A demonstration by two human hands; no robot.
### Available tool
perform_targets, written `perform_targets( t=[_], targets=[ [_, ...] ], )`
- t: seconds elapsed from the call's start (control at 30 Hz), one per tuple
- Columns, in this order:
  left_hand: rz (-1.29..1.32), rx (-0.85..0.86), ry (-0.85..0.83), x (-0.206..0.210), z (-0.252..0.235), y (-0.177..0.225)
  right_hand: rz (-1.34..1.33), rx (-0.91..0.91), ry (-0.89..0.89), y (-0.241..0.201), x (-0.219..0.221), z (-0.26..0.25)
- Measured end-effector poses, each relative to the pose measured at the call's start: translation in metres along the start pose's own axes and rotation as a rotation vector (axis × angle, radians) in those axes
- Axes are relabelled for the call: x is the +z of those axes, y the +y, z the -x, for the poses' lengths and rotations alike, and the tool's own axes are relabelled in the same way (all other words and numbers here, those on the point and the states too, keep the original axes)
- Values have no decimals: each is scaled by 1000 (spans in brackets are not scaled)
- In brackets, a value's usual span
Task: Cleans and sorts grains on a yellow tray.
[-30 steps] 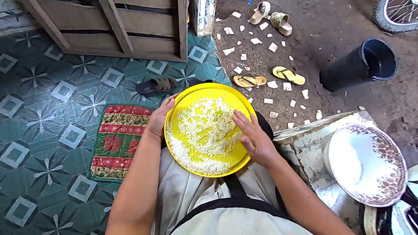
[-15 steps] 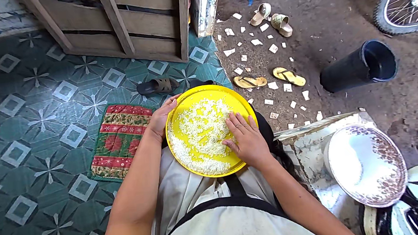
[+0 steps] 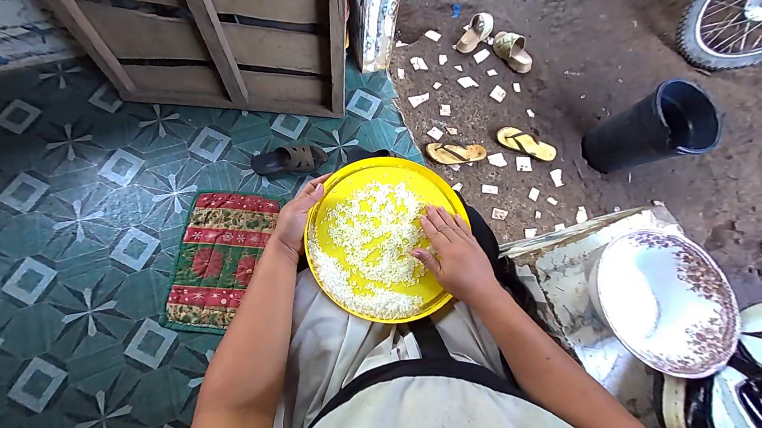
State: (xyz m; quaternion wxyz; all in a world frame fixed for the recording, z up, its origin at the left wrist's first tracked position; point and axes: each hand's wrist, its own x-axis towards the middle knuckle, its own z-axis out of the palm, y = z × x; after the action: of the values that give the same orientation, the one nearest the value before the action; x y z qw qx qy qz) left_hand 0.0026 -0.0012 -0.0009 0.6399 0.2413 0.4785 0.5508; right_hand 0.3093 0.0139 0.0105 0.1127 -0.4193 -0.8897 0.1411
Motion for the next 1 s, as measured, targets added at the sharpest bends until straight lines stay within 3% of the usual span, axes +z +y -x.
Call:
perform_targets(
  t=[0.2, 0.6, 0.87, 1.0],
  targets=[
    [-15, 22, 27, 1, 6, -1, -84, -68, -69, 19, -10, -14],
    [-76, -32, 86, 3, 15, -1, -28, -92, -35, 20, -8, -12],
    [-29, 55, 40, 1, 8, -1, -68, -90, -31, 11, -16, 8],
    [9, 62, 26, 1, 8, -1, -51, -78, -38, -15, -17, -1]
  ],
)
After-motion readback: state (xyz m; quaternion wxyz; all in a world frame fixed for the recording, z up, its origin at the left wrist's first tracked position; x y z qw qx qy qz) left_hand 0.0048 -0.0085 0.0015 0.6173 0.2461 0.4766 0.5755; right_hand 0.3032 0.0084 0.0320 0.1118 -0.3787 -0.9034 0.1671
